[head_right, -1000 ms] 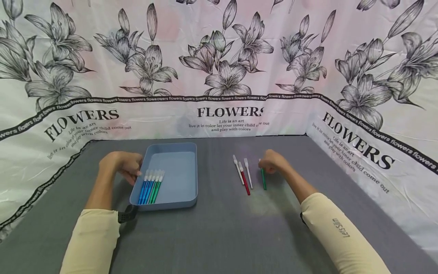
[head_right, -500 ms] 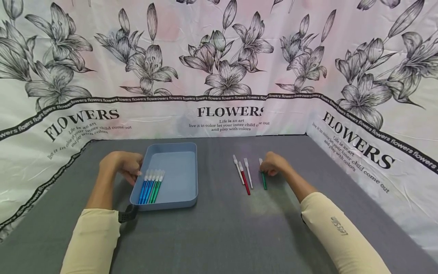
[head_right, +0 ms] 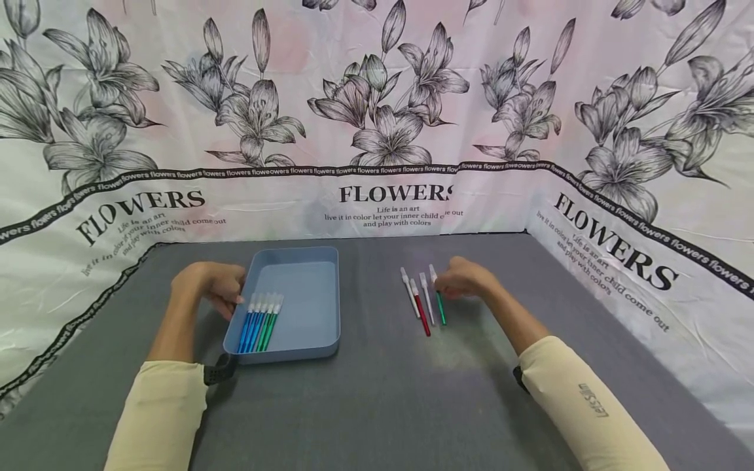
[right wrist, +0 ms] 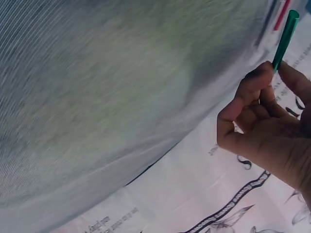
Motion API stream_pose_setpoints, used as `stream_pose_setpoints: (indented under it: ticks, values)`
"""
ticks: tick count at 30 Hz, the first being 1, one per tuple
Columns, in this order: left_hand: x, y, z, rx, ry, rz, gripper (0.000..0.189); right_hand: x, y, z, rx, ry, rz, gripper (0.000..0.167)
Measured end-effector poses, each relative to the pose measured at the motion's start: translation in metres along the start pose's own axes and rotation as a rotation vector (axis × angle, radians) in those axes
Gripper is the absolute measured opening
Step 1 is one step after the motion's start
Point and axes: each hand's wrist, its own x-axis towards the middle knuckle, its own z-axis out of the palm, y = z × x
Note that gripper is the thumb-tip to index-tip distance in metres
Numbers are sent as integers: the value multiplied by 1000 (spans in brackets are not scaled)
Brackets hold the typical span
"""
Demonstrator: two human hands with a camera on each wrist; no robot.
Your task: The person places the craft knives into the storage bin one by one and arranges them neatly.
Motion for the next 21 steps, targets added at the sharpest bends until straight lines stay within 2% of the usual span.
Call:
stream_pose_setpoints:
  ticks: [7,21]
  values:
    - [1,0,2,11,8,-1,24,-5,-24,10,64,-11,-84,34]
    - [2,0,5,21,1,-8,27,-12,-86,40,52,-53,-223,38]
